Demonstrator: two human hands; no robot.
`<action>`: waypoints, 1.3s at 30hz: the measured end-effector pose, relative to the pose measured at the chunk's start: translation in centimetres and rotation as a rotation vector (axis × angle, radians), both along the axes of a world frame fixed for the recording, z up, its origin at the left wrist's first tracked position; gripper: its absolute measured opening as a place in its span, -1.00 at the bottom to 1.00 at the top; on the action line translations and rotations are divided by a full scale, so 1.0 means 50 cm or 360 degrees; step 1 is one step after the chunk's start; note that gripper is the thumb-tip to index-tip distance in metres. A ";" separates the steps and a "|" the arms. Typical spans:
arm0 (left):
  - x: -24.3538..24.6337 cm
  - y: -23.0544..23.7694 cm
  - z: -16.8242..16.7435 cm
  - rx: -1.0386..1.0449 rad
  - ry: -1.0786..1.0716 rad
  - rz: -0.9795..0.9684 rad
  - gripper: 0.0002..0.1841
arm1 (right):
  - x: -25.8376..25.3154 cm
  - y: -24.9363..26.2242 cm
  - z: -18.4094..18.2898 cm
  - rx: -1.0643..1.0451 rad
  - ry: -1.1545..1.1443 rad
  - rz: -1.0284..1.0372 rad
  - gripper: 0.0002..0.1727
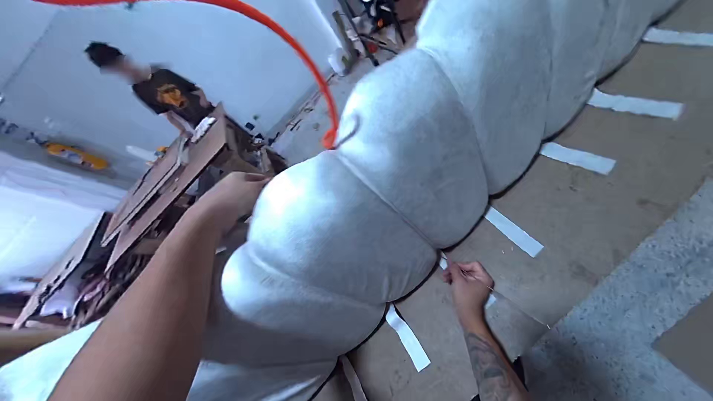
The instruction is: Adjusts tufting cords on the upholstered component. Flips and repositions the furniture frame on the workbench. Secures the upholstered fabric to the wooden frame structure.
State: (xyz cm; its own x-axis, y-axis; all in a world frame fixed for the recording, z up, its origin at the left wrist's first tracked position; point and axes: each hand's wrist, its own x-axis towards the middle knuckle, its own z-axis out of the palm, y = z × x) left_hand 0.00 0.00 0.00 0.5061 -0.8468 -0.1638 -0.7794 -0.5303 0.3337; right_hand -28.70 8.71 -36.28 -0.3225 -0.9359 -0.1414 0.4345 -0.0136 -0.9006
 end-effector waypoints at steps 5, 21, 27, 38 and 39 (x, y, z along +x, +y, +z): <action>0.145 0.273 0.067 0.0055 0.0285 0.0235 -0.30 | 0.013 0.060 0.251 -0.0543 0.0104 0.0444 -0.82; 0.240 0.324 -0.006 -0.0061 0.0837 0.0122 -0.01 | 0.282 0.127 0.448 -0.1195 0.0417 0.0449 -0.82; 0.233 0.323 -0.002 -0.0072 0.0819 0.0103 -0.10 | 0.323 0.117 0.414 -0.1224 0.0493 0.0478 -0.78; 0.200 0.337 0.002 -0.0144 0.0794 0.0118 -0.30 | 0.349 0.119 0.422 -0.1103 0.0239 0.0281 -0.83; 0.204 0.333 0.003 -0.0151 0.0803 0.0117 -0.31 | 0.324 0.152 0.355 -0.1028 0.0245 0.0354 -0.83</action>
State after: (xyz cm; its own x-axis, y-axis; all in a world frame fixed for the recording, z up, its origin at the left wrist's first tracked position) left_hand 10.19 16.64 0.15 0.4428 -0.8349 -0.3269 -0.4707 -0.5268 0.7078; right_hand -12.48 16.32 -18.51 -0.0850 -0.8633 0.4975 0.3571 -0.4925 -0.7937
